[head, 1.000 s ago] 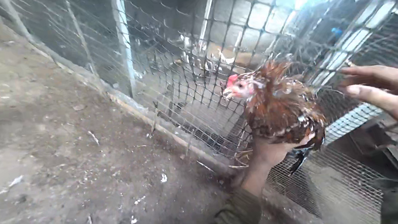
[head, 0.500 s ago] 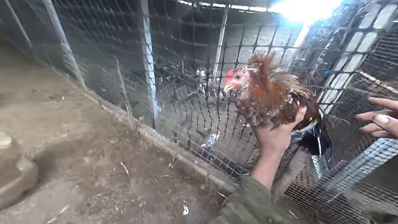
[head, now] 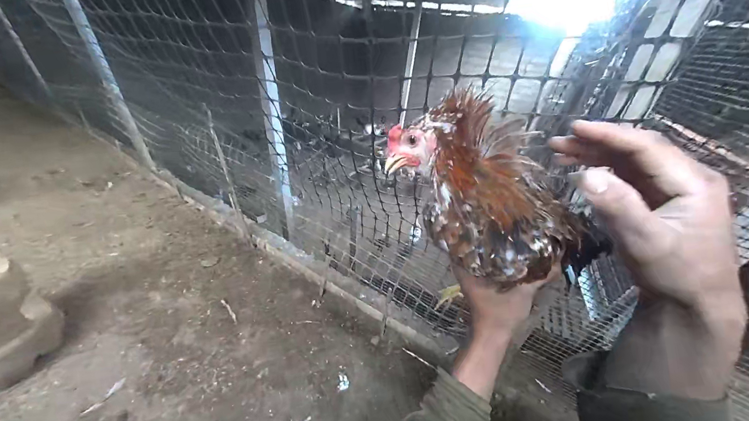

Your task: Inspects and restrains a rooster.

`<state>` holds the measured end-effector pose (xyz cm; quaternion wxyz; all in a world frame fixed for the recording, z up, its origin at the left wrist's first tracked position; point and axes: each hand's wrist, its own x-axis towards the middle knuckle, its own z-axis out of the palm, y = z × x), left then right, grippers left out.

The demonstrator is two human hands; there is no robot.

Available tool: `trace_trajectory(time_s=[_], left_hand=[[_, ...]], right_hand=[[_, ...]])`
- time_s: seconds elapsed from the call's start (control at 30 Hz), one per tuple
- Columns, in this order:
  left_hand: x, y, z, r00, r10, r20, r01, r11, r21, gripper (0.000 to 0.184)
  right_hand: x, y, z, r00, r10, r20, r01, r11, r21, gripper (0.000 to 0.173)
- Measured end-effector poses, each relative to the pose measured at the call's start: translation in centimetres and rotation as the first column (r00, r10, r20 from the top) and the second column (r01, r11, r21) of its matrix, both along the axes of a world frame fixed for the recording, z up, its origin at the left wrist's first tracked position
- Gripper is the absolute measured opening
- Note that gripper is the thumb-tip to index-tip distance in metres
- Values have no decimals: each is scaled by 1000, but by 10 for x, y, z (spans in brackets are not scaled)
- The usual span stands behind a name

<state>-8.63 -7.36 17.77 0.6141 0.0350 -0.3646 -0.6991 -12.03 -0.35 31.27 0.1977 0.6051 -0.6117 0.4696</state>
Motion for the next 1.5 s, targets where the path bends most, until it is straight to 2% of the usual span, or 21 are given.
trace_trajectory(time_s=[0.13,0.2,0.3,0.4,0.5,0.63,0.77,0.83,0.93,0.97,1.03,1.1,1.17,1.23,1.3,1.37,1.43,1.5], left_hand=[[-2,11,-26,993,62,96,-47,988,-150,95],[-5,14,-34,993,96,67,-80,975,-205,96],[-11,16,-45,990,130,60,-111,961,-253,91],[-11,20,-52,990,84,113,-59,975,-214,94],[-11,25,-62,987,44,155,-17,985,-173,104],[-13,30,-71,983,31,179,3,982,-187,112],[-15,32,-67,982,-25,185,49,991,-127,117],[-16,33,-67,983,-45,180,63,994,-93,108],[-14,34,-64,975,-89,204,90,996,5,84],[-15,34,-63,976,-108,191,103,994,34,80],[-17,32,-63,976,-145,163,135,988,73,77],[-15,31,-64,970,-166,176,155,985,79,74],[-14,31,-67,964,-158,215,150,987,52,74],[-16,33,-71,966,-144,214,144,989,15,73],[-19,37,-77,978,-116,175,123,992,-31,66],[-17,39,-80,978,-109,175,120,991,-52,59],[-15,40,-81,969,-95,227,113,991,-67,62],[-18,38,-84,968,-74,238,96,992,-81,78]], right_hand=[[21,-19,-3,964,-255,-75,266,937,226,75],[24,-25,-1,951,-298,-85,309,901,305,72],[19,-34,-1,976,-176,-127,211,905,370,38],[12,-37,-2,988,35,-149,29,913,408,21],[7,-33,-2,987,108,-119,-62,937,343,13],[-3,-29,0,976,205,-69,-181,948,261,13],[-19,-28,-2,979,206,-8,-205,977,62,12],[-29,-24,-2,971,229,76,-226,973,-38,13],[-49,-7,0,924,311,222,-294,950,-106,19],[-57,1,0,922,320,219,-313,947,-65,23],[-68,16,0,951,288,107,-305,933,191,37],[-54,20,-2,986,143,-84,-82,861,502,54],[-33,8,-12,987,-33,-157,131,732,669,62],[-18,-11,-25,974,-93,-205,214,671,710,57],[-9,-30,-34,955,-58,-292,260,640,723,46],[-2,-43,-37,939,5,-344,254,665,702,28],[3,-48,-35,942,83,-324,159,740,654,15],[3,-46,-28,950,160,-269,38,794,607,31]])
